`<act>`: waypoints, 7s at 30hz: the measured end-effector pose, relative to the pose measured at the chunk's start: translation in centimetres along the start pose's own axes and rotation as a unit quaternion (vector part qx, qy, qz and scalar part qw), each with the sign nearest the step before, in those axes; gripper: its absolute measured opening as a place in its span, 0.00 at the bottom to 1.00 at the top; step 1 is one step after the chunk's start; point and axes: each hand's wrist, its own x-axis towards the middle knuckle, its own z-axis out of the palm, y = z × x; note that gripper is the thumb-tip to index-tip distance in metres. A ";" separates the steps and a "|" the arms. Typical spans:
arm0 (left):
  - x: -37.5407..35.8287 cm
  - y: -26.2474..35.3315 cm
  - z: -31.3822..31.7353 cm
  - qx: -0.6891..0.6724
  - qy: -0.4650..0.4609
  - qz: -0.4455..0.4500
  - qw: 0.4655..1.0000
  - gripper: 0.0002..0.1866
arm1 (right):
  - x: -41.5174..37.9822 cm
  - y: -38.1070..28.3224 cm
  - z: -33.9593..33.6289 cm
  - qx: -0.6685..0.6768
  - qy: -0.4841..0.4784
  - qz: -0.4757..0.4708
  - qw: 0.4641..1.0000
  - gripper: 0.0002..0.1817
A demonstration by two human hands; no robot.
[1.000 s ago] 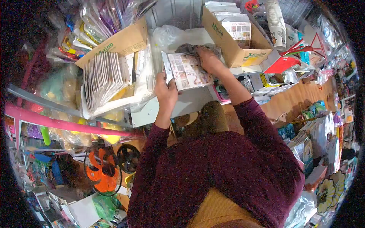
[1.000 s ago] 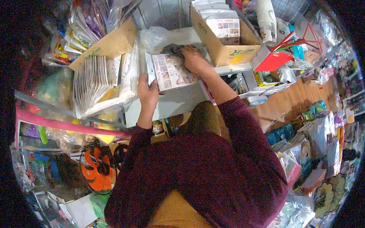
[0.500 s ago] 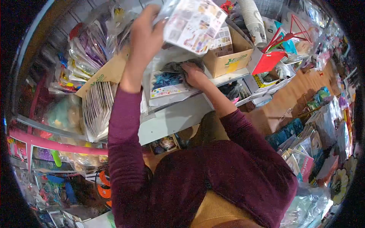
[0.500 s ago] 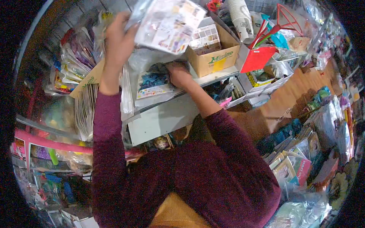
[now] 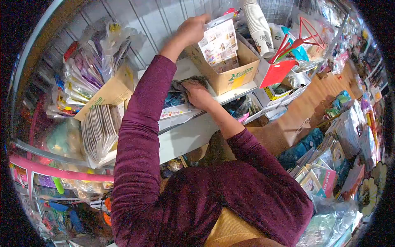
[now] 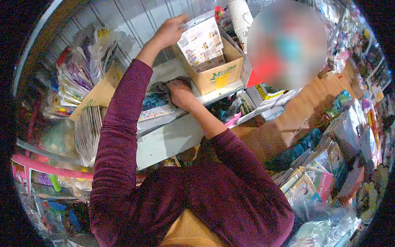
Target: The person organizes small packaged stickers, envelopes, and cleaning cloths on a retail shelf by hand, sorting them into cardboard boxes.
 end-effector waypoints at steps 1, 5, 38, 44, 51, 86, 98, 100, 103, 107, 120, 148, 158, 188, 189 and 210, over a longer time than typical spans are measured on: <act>0.0 -0.2 0.2 -0.005 -0.015 0.018 1.000 0.13 | 0.0 -0.3 -0.3 0.002 -0.003 -0.003 1.000 0.20; 0.0 -0.5 1.6 -0.008 -0.022 0.009 1.000 0.14 | 0.3 -0.9 -1.2 0.014 -0.058 0.020 0.998 0.21; -31.9 5.4 -3.8 0.136 -0.048 -0.142 0.979 0.22 | 0.3 0.7 -0.4 -0.020 -0.004 -0.054 0.998 0.18; -32.7 4.7 -3.0 0.129 -0.052 -0.145 0.980 0.18 | 0.3 -1.0 -1.4 -0.061 -0.032 -0.017 0.997 0.19; -33.0 4.3 -2.4 0.103 -0.015 -0.127 0.986 0.15 | 0.3 -0.9 -1.5 -0.040 -0.045 0.005 0.998 0.20; -33.1 3.8 -2.0 0.040 0.024 -0.171 0.984 0.08 | 0.0 -0.8 -1.4 -0.053 -0.010 -0.008 0.998 0.19; -32.9 3.8 -1.8 0.056 0.058 -0.162 0.983 0.09 | 0.3 -0.7 -1.5 -0.063 -0.027 0.013 0.998 0.18; -33.1 3.6 -1.6 0.050 0.047 -0.169 0.983 0.09 | 0.1 -0.4 -1.4 -0.081 -0.020 -0.009 0.996 0.18; -33.0 3.8 -1.8 0.047 0.027 -0.182 0.982 0.09 | 0.2 -2.0 -2.2 -0.078 -0.048 0.034 0.995 0.19; -33.0 3.6 -1.6 0.049 0.038 -0.190 0.980 0.08 | 0.5 0.9 -1.0 -0.093 -0.022 -0.037 0.995 0.20; -32.9 3.8 -1.9 0.049 -0.005 -0.213 0.976 0.09 | 0.4 0.3 -1.4 -0.073 -0.034 -0.042 0.996 0.20; -33.0 5.4 -0.2 0.111 0.061 -0.162 0.979 0.05 | -0.8 -6.2 1.9 0.024 -0.143 -0.274 0.951 0.24; -32.9 5.9 0.3 0.132 0.102 -0.175 0.970 0.05 | 4.2 -1.1 1.6 -0.136 -0.174 -0.036 0.975 0.23; -33.2 6.0 0.0 0.077 0.065 -0.198 0.975 0.02 | -0.4 -7.0 1.1 0.031 -0.216 -0.298 0.929 0.21; -33.3 5.9 0.1 0.067 0.087 -0.189 0.976 0.03 | -0.4 -7.0 1.0 0.031 -0.216 -0.295 0.930 0.21; -31.1 4.1 -2.9 0.053 0.131 -0.258 0.956 0.06 | 5.3 -5.7 -3.4 0.241 0.140 -0.041 0.959 0.19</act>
